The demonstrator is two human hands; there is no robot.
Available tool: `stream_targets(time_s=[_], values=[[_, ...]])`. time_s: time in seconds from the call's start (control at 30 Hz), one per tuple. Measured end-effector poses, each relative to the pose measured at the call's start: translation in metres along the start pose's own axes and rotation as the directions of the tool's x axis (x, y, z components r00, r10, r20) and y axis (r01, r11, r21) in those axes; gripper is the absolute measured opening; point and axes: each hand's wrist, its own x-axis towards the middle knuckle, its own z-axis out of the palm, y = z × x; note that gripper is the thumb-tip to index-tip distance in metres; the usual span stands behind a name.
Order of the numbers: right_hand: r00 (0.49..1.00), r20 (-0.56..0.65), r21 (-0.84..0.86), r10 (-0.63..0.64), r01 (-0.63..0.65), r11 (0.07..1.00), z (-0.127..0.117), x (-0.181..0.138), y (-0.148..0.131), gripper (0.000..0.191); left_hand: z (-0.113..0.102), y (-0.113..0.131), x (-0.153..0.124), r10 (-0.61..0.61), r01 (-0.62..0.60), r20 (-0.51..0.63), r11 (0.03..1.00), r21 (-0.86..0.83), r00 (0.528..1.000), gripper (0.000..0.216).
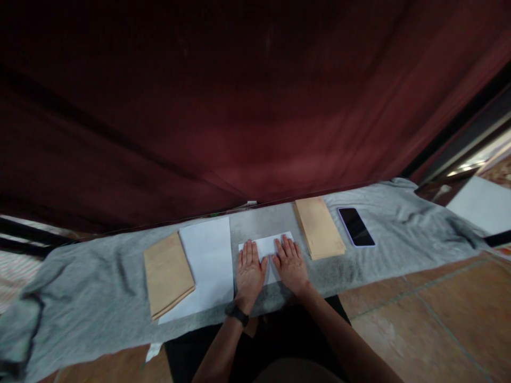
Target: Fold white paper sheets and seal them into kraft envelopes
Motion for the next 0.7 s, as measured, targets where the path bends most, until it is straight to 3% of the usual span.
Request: stream_targets(time_s=[0.17, 0.37, 0.7], values=[[0.999, -0.044, -0.026, 0.027, -0.028, 0.999, 0.003, -0.002, -0.001, 0.061, -0.005, -0.001, -0.022, 0.013, -0.015, -0.038, 0.999, -0.032, 0.999, 0.057], [0.999, -0.05, -0.012, 0.019, -0.02, 1.0, 0.004, -0.002, 0.0, 0.062, -0.016, 0.011, -0.054, 0.116, -0.116, 0.009, 0.993, -0.007, 0.993, 0.051], [0.998, -0.062, 0.002, 0.019, -0.019, 1.0, 0.006, -0.003, 0.002, 0.064, -0.03, 0.019, -0.052, 0.08, -0.08, 0.025, 0.997, -0.015, 0.996, 0.049]])
